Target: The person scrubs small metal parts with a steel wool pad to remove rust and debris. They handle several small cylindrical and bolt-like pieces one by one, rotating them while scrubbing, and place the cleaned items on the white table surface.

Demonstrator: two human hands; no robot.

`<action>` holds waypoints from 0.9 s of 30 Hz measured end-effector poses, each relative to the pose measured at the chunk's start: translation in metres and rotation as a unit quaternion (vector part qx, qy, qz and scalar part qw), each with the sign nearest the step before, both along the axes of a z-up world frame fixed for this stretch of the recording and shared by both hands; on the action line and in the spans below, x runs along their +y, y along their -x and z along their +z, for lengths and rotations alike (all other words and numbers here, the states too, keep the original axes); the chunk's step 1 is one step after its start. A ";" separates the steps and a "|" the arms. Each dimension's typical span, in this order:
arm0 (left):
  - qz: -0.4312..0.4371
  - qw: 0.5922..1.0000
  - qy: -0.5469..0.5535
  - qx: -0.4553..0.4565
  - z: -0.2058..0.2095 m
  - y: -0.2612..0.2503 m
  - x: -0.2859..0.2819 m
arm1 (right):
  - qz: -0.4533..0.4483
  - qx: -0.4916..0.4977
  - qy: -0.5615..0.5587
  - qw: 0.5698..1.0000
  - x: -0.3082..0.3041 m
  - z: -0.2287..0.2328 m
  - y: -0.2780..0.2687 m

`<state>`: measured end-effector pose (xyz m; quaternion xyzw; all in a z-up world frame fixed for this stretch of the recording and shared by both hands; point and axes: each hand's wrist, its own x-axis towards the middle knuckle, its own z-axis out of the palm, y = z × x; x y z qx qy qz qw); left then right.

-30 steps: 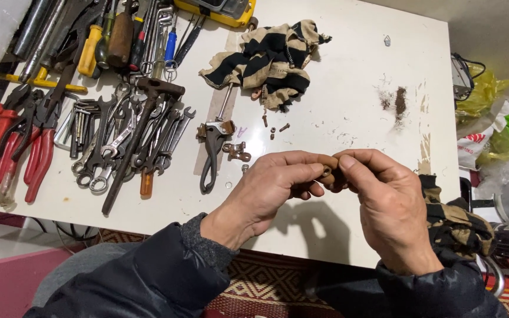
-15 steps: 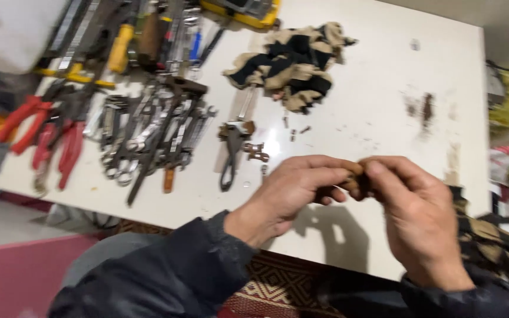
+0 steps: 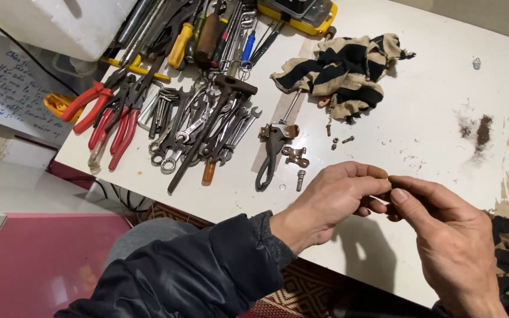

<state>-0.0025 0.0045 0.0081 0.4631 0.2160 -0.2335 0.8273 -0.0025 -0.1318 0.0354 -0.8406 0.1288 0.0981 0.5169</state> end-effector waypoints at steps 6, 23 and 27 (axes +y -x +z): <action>-0.014 1.000 0.018 -0.012 -0.009 0.002 -0.002 | 0.025 -0.043 -0.066 0.997 -0.014 -0.019 -0.001; -0.009 1.000 0.015 -0.011 -0.013 0.004 -0.004 | 0.061 -0.100 -0.049 0.992 -0.017 -0.033 0.001; 0.004 1.000 -0.012 -0.025 -0.016 0.004 -0.007 | 0.082 -0.097 0.020 0.992 -0.014 -0.030 0.001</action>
